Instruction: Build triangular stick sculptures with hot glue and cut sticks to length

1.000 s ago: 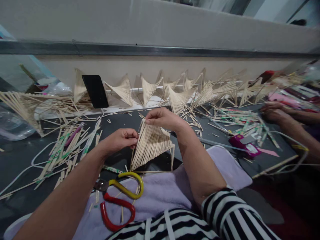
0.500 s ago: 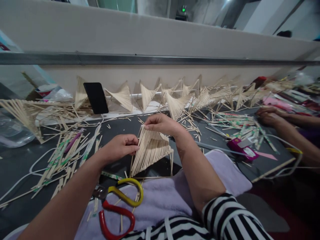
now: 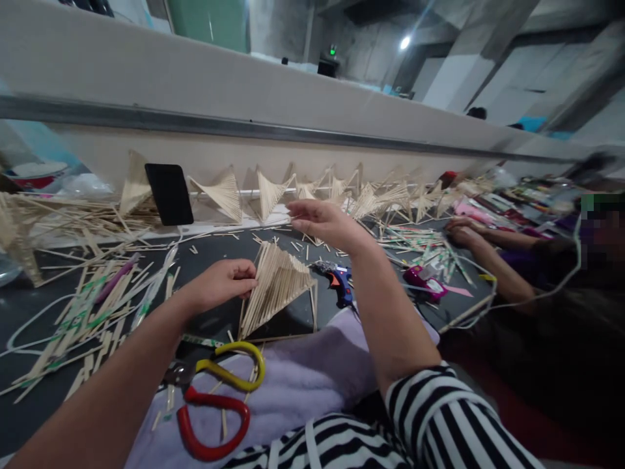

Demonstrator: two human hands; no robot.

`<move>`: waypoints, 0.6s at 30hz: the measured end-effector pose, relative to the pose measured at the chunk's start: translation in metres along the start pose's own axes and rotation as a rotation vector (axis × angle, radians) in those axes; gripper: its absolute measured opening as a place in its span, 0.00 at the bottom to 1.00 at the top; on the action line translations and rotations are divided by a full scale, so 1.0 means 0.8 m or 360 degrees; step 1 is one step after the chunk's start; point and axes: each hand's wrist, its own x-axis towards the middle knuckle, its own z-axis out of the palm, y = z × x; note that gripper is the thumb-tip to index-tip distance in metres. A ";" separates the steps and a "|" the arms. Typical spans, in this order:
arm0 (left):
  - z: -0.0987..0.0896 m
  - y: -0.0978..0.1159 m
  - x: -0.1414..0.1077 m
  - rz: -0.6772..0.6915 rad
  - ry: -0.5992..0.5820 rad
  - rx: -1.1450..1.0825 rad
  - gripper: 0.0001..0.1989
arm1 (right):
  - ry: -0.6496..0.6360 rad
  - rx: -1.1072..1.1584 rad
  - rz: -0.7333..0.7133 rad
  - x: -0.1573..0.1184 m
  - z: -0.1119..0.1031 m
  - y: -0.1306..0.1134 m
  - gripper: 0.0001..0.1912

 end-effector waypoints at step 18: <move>-0.030 -0.034 -0.004 -0.0083 -0.0168 -0.0127 0.11 | 0.0393 0.0002 0.0557 -0.234 0.063 0.064 0.14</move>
